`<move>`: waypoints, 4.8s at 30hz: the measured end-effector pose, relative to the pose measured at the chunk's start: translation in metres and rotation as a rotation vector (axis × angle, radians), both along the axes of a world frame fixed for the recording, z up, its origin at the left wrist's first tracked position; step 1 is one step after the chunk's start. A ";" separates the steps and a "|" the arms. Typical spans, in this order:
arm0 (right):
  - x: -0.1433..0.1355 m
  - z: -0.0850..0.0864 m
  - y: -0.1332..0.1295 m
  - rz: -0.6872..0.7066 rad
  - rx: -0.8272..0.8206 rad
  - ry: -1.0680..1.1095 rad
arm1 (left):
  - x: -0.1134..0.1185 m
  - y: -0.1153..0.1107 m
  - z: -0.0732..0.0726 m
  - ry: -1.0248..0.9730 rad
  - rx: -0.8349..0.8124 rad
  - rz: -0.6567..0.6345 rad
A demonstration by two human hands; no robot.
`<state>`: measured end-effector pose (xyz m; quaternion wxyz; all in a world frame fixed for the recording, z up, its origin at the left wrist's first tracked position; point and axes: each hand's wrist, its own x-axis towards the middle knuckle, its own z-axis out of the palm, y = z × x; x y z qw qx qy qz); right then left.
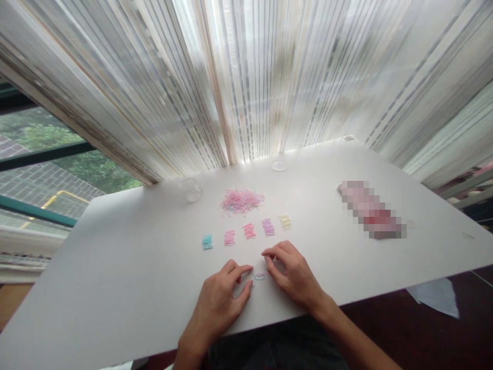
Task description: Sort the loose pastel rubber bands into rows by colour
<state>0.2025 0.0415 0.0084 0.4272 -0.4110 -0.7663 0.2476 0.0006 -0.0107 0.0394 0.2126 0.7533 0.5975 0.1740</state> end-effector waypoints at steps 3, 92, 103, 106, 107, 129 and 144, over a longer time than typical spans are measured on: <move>-0.001 -0.001 0.000 0.006 0.001 -0.002 | 0.001 0.001 -0.002 -0.006 -0.009 -0.001; 0.001 0.000 -0.003 0.214 0.041 -0.017 | -0.094 0.035 -0.011 -0.067 0.325 0.348; 0.002 0.001 -0.004 0.198 0.055 -0.063 | -0.090 0.022 -0.013 0.026 0.314 0.355; 0.001 0.001 -0.005 0.206 0.060 -0.138 | -0.088 0.023 -0.014 0.048 0.336 0.363; 0.001 0.001 -0.006 0.210 0.059 -0.163 | -0.087 0.024 -0.014 0.050 0.341 0.365; 0.000 -0.007 -0.002 0.224 0.097 -0.209 | -0.058 0.010 -0.012 0.003 0.368 0.337; 0.003 -0.003 -0.002 0.239 0.055 -0.050 | 0.006 0.000 -0.015 -0.258 0.195 -0.034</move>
